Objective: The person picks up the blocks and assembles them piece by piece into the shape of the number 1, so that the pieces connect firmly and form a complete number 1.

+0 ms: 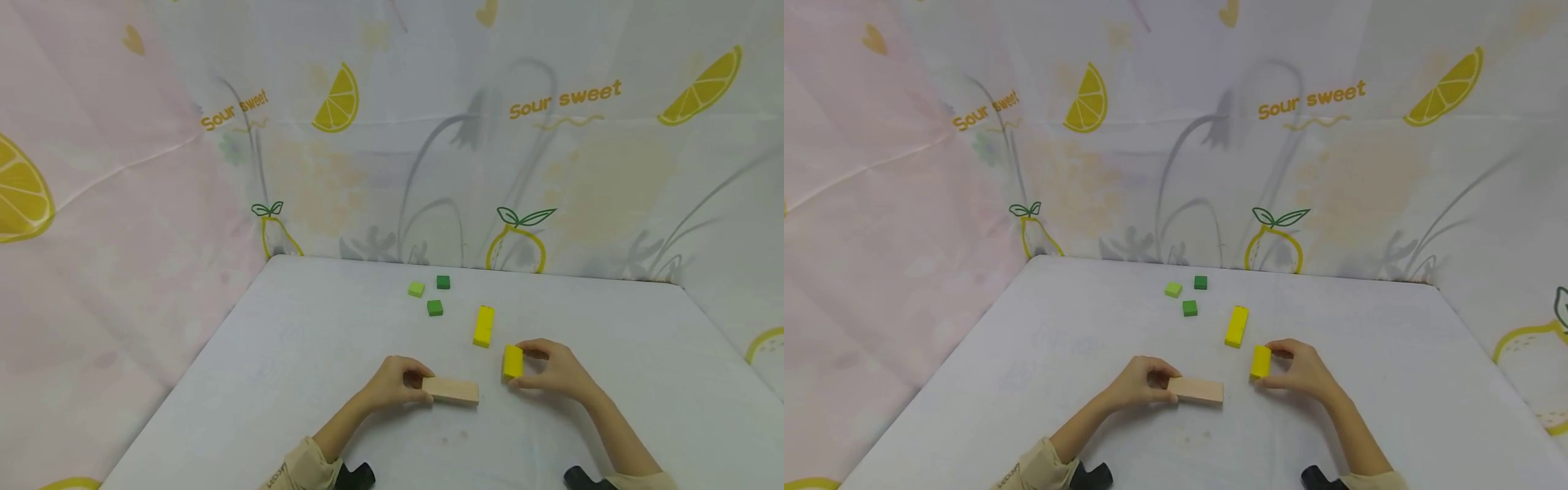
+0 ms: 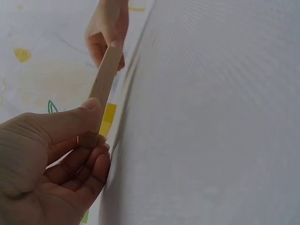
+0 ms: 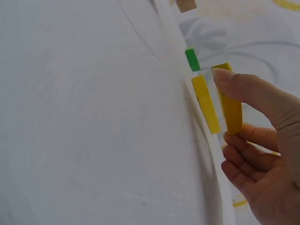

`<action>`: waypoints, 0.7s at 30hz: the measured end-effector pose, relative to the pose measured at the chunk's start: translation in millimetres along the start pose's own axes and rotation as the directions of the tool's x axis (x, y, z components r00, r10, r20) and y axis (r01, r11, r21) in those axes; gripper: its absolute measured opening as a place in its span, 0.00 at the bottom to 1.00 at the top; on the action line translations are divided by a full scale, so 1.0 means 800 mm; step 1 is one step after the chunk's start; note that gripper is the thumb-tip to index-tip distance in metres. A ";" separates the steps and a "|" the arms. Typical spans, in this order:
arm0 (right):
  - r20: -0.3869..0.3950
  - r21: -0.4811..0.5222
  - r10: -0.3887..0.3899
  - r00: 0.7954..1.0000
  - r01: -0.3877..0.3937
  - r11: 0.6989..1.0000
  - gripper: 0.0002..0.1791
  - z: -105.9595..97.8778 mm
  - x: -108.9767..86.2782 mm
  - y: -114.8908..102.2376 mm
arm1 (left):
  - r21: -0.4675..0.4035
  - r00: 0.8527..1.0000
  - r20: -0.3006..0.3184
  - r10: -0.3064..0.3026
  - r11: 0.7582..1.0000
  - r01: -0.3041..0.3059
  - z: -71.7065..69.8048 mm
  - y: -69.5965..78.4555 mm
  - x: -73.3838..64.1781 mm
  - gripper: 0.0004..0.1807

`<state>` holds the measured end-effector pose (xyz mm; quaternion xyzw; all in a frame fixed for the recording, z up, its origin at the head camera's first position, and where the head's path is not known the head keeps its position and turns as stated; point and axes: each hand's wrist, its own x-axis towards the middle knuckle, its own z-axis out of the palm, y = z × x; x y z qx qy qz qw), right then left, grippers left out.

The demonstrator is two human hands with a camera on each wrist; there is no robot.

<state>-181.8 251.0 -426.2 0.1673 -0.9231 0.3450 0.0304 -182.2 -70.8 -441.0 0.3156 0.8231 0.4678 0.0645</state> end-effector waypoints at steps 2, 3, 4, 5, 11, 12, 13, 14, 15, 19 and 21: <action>-0.002 0.006 -0.008 1.000 0.008 1.000 0.34 0.001 0.001 -0.001 | 0.006 1.000 -0.002 0.004 1.000 -0.004 0.001 0.000 0.000 0.16; -0.003 0.007 -0.013 1.000 0.013 1.000 0.34 0.002 0.002 -0.001 | 0.009 1.000 -0.003 0.007 1.000 -0.007 0.001 0.000 0.000 0.17; -0.004 0.010 -0.023 1.000 0.023 1.000 0.34 0.002 0.003 -0.001 | 0.011 1.000 -0.002 0.010 1.000 -0.010 0.002 0.000 -0.001 0.16; -0.005 0.008 -0.034 0.999 0.034 0.999 0.33 0.003 0.003 -0.001 | 0.015 1.000 -0.002 0.009 1.000 -0.009 0.002 0.001 -0.001 0.16; 0.010 0.006 -0.071 0.997 0.071 0.997 0.33 0.009 0.008 -0.005 | 0.051 1.000 0.011 0.018 0.999 -0.019 0.006 0.003 -0.003 0.17; 0.017 0.009 -0.074 0.997 0.074 0.997 0.33 0.010 0.009 -0.006 | 0.061 1.000 0.012 0.021 0.998 -0.022 0.007 0.003 -0.003 0.17; 0.022 0.012 -0.077 0.997 0.077 0.997 0.33 0.011 0.010 -0.007 | 0.071 1.000 0.014 0.022 0.997 -0.023 0.008 0.003 -0.003 0.17; 0.026 0.015 -0.080 0.996 0.079 0.997 0.34 0.013 0.010 -0.008 | 0.083 1.000 0.015 0.021 0.996 -0.022 0.009 0.003 -0.003 0.17; 0.028 0.020 -0.083 0.996 0.083 0.996 0.34 0.014 0.011 -0.009 | 0.099 1.000 0.015 0.021 0.995 -0.023 0.009 0.003 -0.002 0.17; 0.036 0.040 -0.096 0.995 0.094 0.995 0.34 0.020 0.014 -0.015 | 0.134 1.000 0.013 0.014 0.991 -0.015 0.011 0.003 -0.002 0.17; 0.047 0.046 -0.095 0.994 0.093 0.995 0.34 0.024 0.015 -0.019 | 0.149 1.000 0.013 0.011 0.989 -0.013 0.011 0.004 -0.002 0.17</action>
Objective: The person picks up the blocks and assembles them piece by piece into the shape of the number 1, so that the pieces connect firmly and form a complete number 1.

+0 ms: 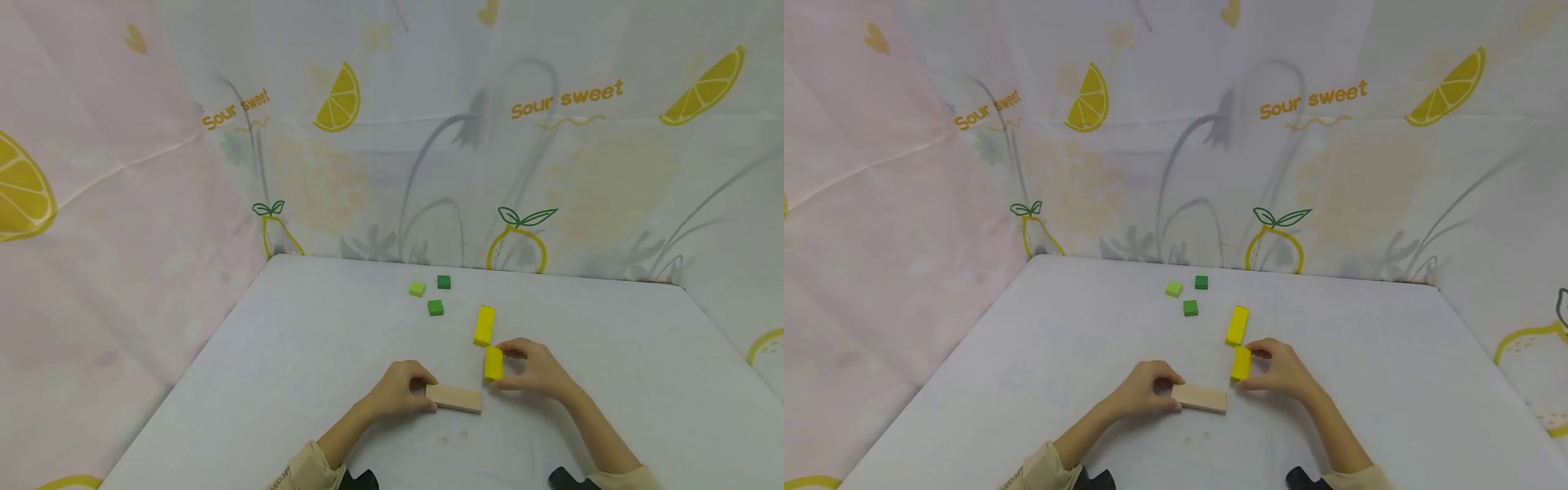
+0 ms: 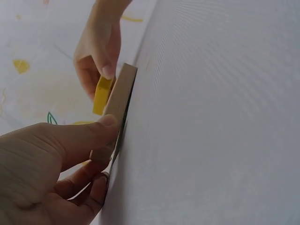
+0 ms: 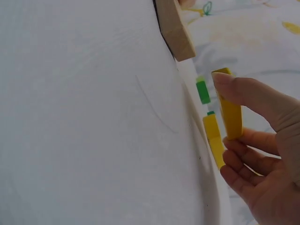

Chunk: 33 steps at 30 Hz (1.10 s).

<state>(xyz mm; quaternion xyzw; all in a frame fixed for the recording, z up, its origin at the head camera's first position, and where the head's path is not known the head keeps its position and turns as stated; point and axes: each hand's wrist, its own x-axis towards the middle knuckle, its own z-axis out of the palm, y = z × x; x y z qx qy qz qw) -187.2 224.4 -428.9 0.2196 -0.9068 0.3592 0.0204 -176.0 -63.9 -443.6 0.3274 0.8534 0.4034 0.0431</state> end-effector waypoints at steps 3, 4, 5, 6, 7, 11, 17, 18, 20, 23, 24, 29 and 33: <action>0.019 0.008 0.009 1.000 -0.009 1.000 0.34 0.006 0.003 -0.004 | 0.015 1.000 0.003 0.000 1.000 0.000 0.001 0.000 0.000 0.17; 0.025 0.009 0.008 1.000 -0.009 1.000 0.34 0.008 0.004 -0.005 | 0.016 1.000 0.004 -0.001 1.000 0.001 0.001 0.000 0.000 0.17; 0.030 0.008 0.008 1.000 -0.008 1.000 0.34 0.010 0.005 -0.006 | 0.018 1.000 0.004 -0.001 1.000 0.001 0.001 0.000 0.000 0.17; 0.034 0.009 0.005 0.999 -0.005 1.000 0.34 0.011 0.006 -0.007 | 0.019 1.000 0.004 -0.004 1.000 0.004 0.001 0.000 0.000 0.17; 0.037 0.008 0.000 0.999 0.000 1.000 0.34 0.013 0.007 -0.008 | 0.016 1.000 0.003 -0.005 1.000 0.005 0.002 0.000 -0.001 0.17; 0.031 0.009 -0.028 0.999 0.027 1.000 0.34 0.018 0.010 -0.011 | 0.012 1.000 0.000 -0.018 1.000 0.018 0.002 -0.001 0.000 0.17; 0.022 0.002 -0.038 0.999 0.038 0.999 0.35 0.022 0.014 -0.014 | 0.004 1.000 0.001 -0.023 1.000 0.023 0.002 -0.002 0.000 0.17; 0.024 0.002 -0.040 0.999 0.040 0.999 0.35 0.023 0.015 -0.015 | 0.002 1.000 0.001 -0.023 1.000 0.023 0.002 -0.002 0.000 0.17; 0.030 0.003 -0.041 0.999 0.041 0.999 0.35 0.025 0.016 -0.015 | 0.000 1.000 -0.001 -0.025 1.000 0.025 0.002 -0.002 -0.001 0.18; 0.041 0.014 -0.045 0.998 0.044 0.999 0.35 0.027 0.019 -0.016 | 0.002 1.000 -0.005 -0.025 1.000 0.025 0.002 -0.003 0.000 0.18; 0.044 0.015 -0.044 0.998 0.044 0.999 0.35 0.027 0.020 -0.016 | 0.003 1.000 -0.006 -0.024 1.000 0.024 0.003 -0.003 0.000 0.18; 0.050 0.021 -0.039 0.998 0.038 0.999 0.35 0.030 0.023 -0.016 | -0.008 1.000 -0.013 -0.016 1.000 0.016 0.003 -0.004 0.000 0.18; 0.056 0.021 -0.031 0.998 0.030 0.999 0.35 0.032 0.024 -0.017 | -0.012 1.000 -0.015 -0.020 1.000 0.020 0.003 -0.005 -0.001 0.18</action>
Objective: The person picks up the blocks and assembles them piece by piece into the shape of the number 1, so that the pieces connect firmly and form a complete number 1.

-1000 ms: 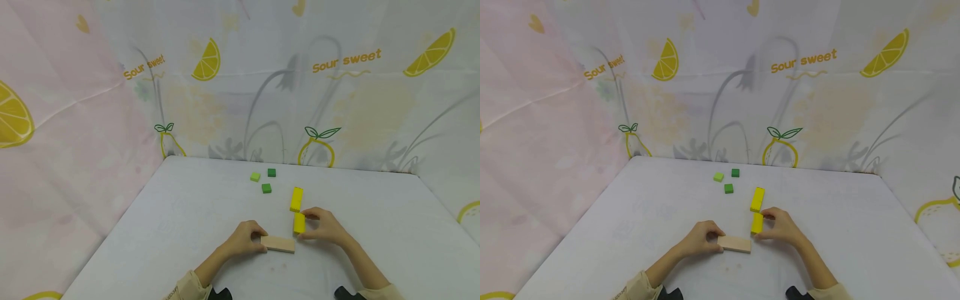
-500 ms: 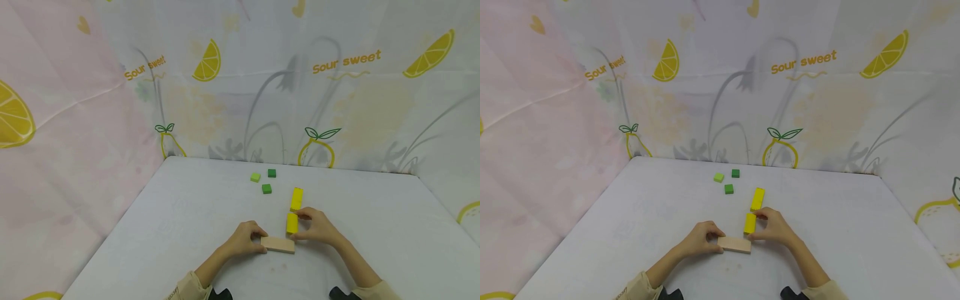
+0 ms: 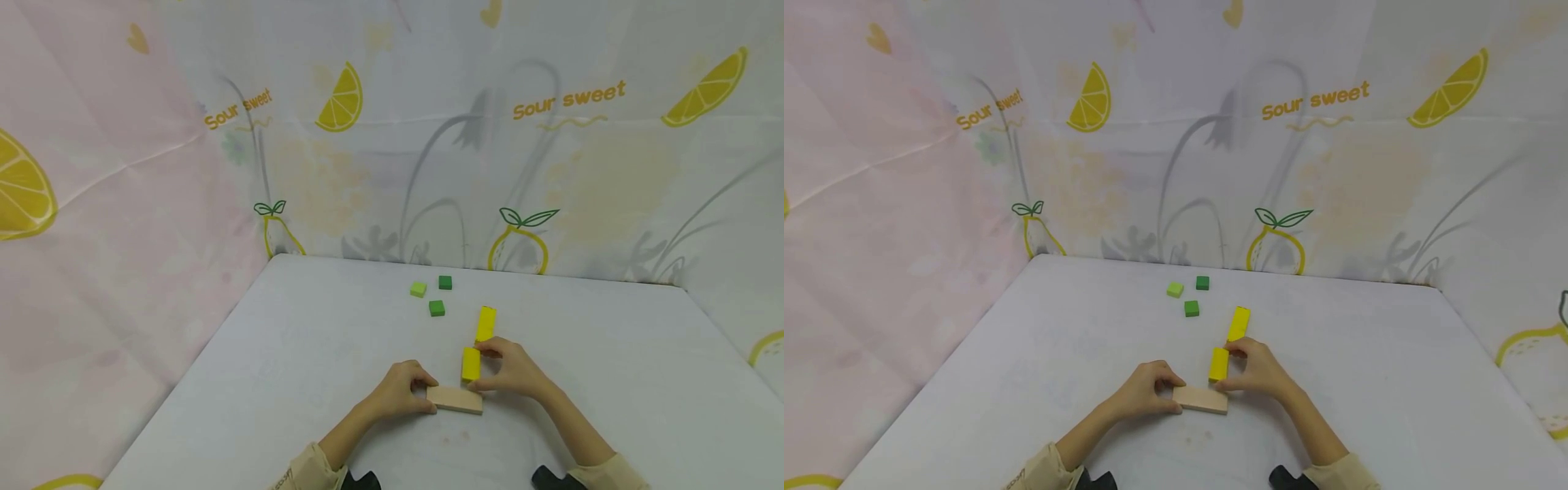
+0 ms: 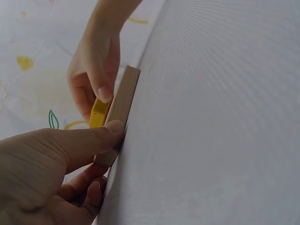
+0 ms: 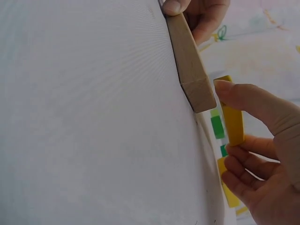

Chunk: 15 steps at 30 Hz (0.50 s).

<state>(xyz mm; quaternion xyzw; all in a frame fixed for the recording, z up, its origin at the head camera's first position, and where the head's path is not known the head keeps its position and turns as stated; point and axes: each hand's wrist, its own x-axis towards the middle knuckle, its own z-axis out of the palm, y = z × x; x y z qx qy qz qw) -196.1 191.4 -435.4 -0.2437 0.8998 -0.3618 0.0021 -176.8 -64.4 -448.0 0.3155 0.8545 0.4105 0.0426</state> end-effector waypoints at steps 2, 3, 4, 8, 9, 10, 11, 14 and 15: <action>0.003 -0.002 -0.003 1.000 0.003 1.000 0.35 0.000 0.001 -0.001 | 0.001 1.000 0.000 -0.001 1.000 0.001 0.000 -0.001 0.000 0.18; 0.003 -0.002 -0.004 1.000 0.004 1.000 0.35 0.001 0.001 -0.001 | 0.000 1.000 0.001 -0.001 1.000 0.001 0.000 -0.001 0.000 0.18; 0.004 -0.004 -0.006 1.000 0.006 1.000 0.35 0.001 0.002 -0.001 | 0.000 1.000 0.001 0.000 1.000 0.000 0.000 -0.001 0.000 0.18; 0.008 -0.006 -0.016 1.000 0.016 1.000 0.34 0.002 0.003 -0.001 | -0.002 1.000 0.003 0.002 1.000 -0.002 0.000 0.000 0.000 0.18; 0.009 -0.006 -0.016 1.000 0.016 1.000 0.34 0.003 0.004 -0.001 | -0.002 1.000 0.003 0.002 1.000 -0.002 -0.001 0.000 0.000 0.18; 0.011 -0.008 -0.018 1.000 0.018 1.000 0.34 0.003 0.004 -0.001 | -0.002 1.000 0.003 0.001 1.000 -0.001 -0.001 0.000 0.000 0.18; 0.011 -0.009 -0.017 1.000 0.017 1.000 0.34 0.003 0.004 -0.001 | -0.002 1.000 0.003 -0.001 1.000 0.001 -0.001 0.001 0.000 0.18; 0.014 -0.013 -0.020 1.000 0.020 1.000 0.34 0.004 0.005 -0.002 | -0.001 1.000 0.003 -0.006 1.000 0.006 0.000 0.001 0.000 0.18; 0.014 -0.014 -0.018 1.000 0.018 1.000 0.34 0.004 0.005 -0.002 | -0.001 1.000 0.004 -0.007 1.000 0.007 -0.001 0.001 0.000 0.18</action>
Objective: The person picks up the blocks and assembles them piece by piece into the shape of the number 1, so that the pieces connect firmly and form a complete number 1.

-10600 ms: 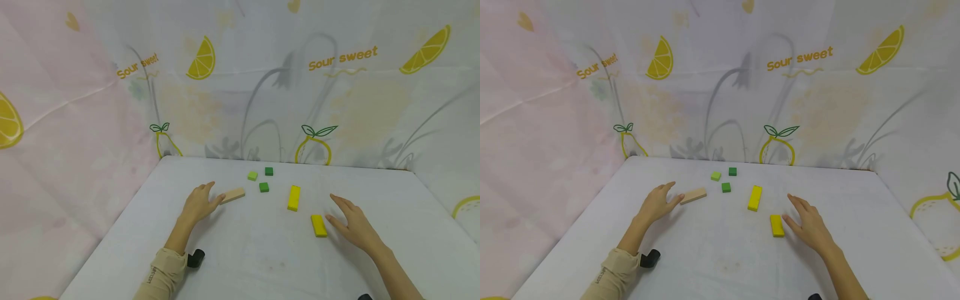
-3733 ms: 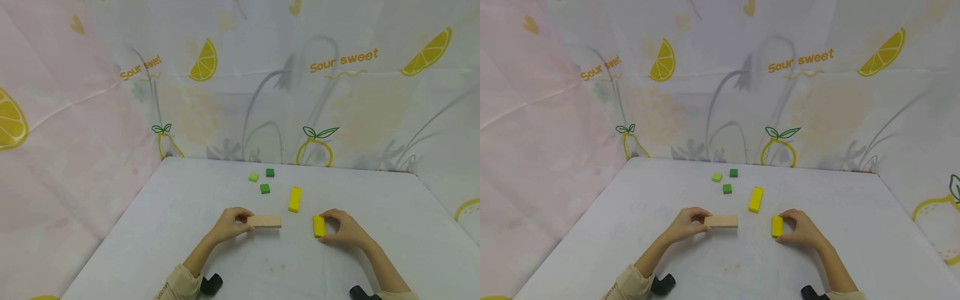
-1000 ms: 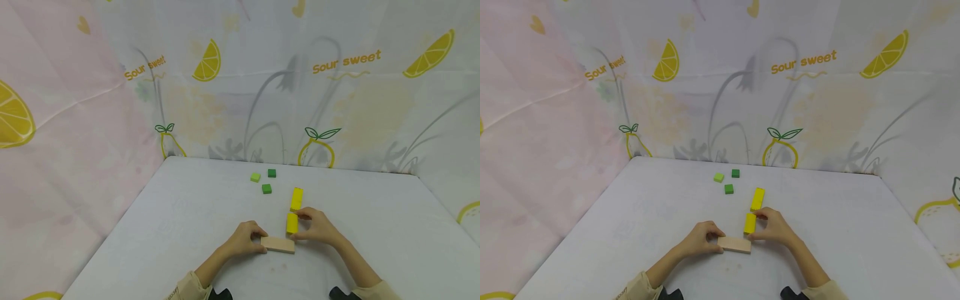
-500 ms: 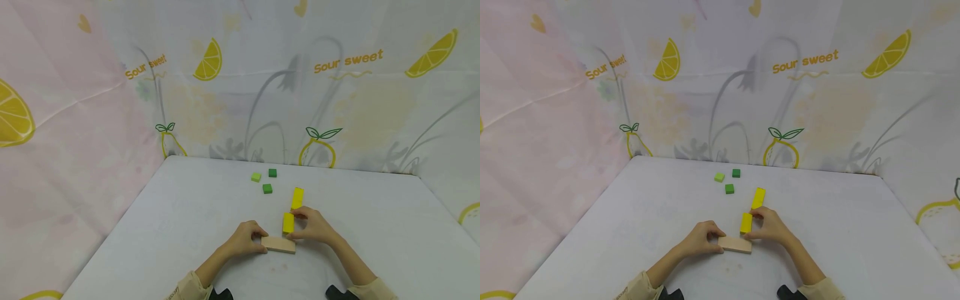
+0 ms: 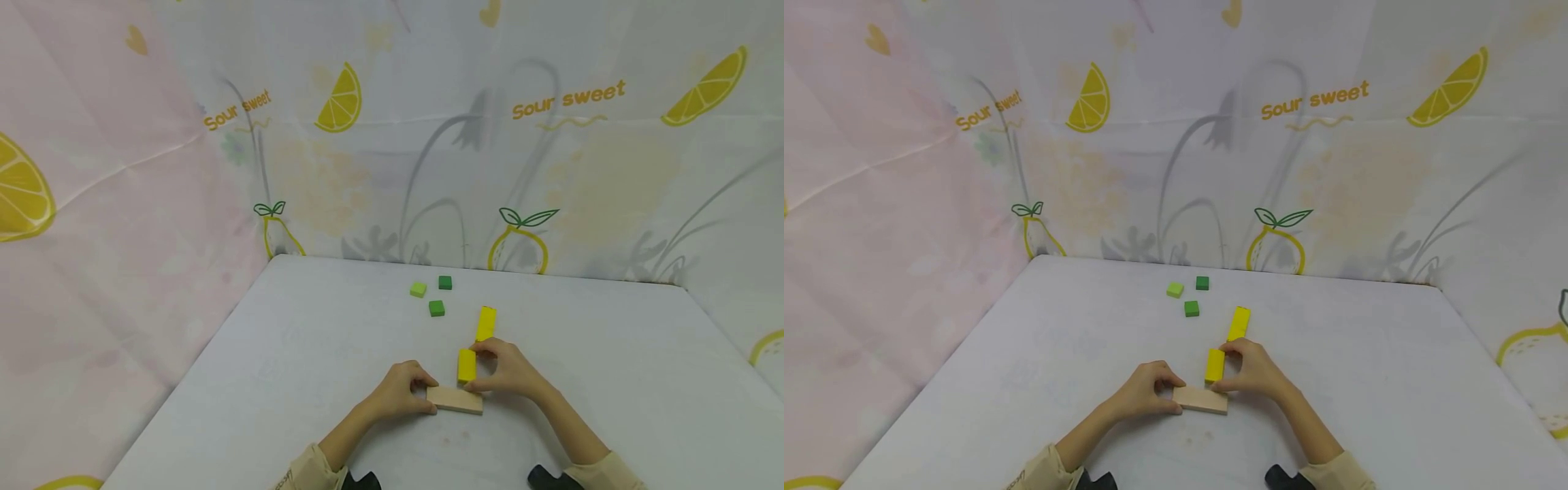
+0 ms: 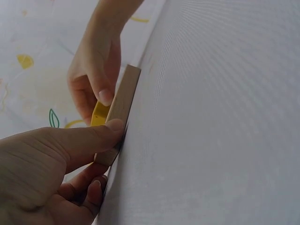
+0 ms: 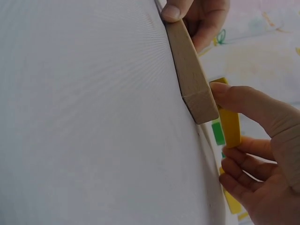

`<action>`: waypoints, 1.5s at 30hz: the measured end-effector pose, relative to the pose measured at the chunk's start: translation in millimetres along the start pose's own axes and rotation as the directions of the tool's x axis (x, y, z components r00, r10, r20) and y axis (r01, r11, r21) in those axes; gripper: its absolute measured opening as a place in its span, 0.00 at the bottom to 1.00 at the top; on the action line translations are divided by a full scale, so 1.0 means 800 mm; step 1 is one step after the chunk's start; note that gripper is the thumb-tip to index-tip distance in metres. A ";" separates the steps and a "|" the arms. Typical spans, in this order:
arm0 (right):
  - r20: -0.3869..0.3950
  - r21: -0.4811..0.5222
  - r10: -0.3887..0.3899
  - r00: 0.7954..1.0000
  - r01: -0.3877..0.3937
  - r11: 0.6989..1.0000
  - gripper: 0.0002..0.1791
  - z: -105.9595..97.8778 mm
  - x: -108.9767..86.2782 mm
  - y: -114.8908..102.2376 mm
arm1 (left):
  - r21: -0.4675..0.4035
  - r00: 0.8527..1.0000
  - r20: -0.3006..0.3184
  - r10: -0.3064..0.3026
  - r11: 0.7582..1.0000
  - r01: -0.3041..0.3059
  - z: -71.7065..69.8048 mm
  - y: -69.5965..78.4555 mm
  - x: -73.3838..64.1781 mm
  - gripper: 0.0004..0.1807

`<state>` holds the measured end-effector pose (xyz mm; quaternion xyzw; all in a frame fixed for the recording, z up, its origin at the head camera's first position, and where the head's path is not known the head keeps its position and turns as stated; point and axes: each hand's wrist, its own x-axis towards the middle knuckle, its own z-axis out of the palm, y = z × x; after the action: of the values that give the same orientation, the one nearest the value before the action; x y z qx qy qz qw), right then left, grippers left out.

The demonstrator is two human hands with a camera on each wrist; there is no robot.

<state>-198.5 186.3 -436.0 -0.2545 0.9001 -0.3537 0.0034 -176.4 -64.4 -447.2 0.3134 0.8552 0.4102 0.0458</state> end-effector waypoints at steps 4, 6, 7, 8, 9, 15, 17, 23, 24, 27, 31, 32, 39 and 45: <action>0.008 -0.004 0.007 1.000 -0.007 1.000 0.34 0.001 0.002 -0.001 | -0.003 1.000 0.003 -0.006 1.000 0.006 -0.001 0.001 0.000 0.18; 0.014 -0.007 0.013 1.000 -0.013 1.000 0.34 0.001 0.002 -0.002 | -0.006 1.000 0.004 -0.008 1.000 0.008 -0.001 0.001 -0.001 0.18; 0.016 -0.007 0.014 1.000 -0.014 1.000 0.34 0.002 0.002 -0.003 | -0.006 1.000 0.004 -0.009 1.000 0.009 -0.002 0.002 -0.001 0.18; 0.017 -0.006 0.013 1.000 -0.013 1.000 0.34 0.002 0.002 -0.003 | -0.007 1.000 0.004 -0.010 1.000 0.010 -0.002 0.002 -0.001 0.18; 0.018 -0.005 0.012 1.000 -0.012 1.000 0.34 0.002 0.002 -0.004 | -0.007 1.000 0.004 -0.011 1.000 0.011 -0.002 0.002 -0.001 0.18; 0.015 0.002 0.003 1.000 -0.003 1.000 0.33 0.002 0.004 -0.004 | -0.012 1.000 0.004 -0.007 1.000 0.007 -0.003 0.004 0.000 0.18; 0.020 -0.002 0.003 1.000 -0.003 1.000 0.33 0.002 0.005 -0.004 | -0.014 1.000 0.005 -0.002 1.000 0.002 -0.004 0.004 0.000 0.18; 0.048 -0.029 0.010 0.999 -0.009 1.000 0.34 0.003 0.008 -0.004 | -0.011 1.000 0.005 -0.003 1.000 0.003 -0.004 0.004 0.000 0.18; 0.054 -0.030 0.011 0.999 -0.009 1.000 0.34 0.003 0.008 -0.004 | -0.011 1.000 0.006 -0.006 1.000 0.006 -0.004 0.004 0.000 0.18; 0.073 -0.035 0.011 0.997 -0.009 0.999 0.33 0.002 0.008 -0.006 | -0.015 1.000 0.009 -0.008 1.000 0.008 -0.004 0.004 0.000 0.18; 0.092 -0.040 0.004 0.996 0.000 0.999 0.32 0.001 0.009 -0.007 | -0.017 1.000 0.012 -0.005 1.000 0.005 -0.004 0.004 0.001 0.18; 0.096 -0.043 0.004 0.995 0.001 0.999 0.32 0.001 0.009 -0.007 | -0.016 1.000 0.013 -0.003 1.000 0.003 -0.004 0.004 0.001 0.18; 0.113 -0.061 -0.015 0.994 0.022 0.998 0.31 0.002 0.008 -0.005 | -0.008 1.000 0.010 0.008 1.000 -0.008 -0.004 0.002 0.000 0.18; 0.105 -0.056 -0.055 0.993 0.061 0.997 0.28 0.003 0.007 -0.003 | -0.011 1.000 0.008 0.002 1.000 -0.002 -0.003 0.001 0.000 0.19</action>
<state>-201.6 181.0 -435.0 -0.2987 0.9009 -0.3132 0.0323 -177.1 -65.3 -444.9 0.3158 0.8525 0.4136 0.0506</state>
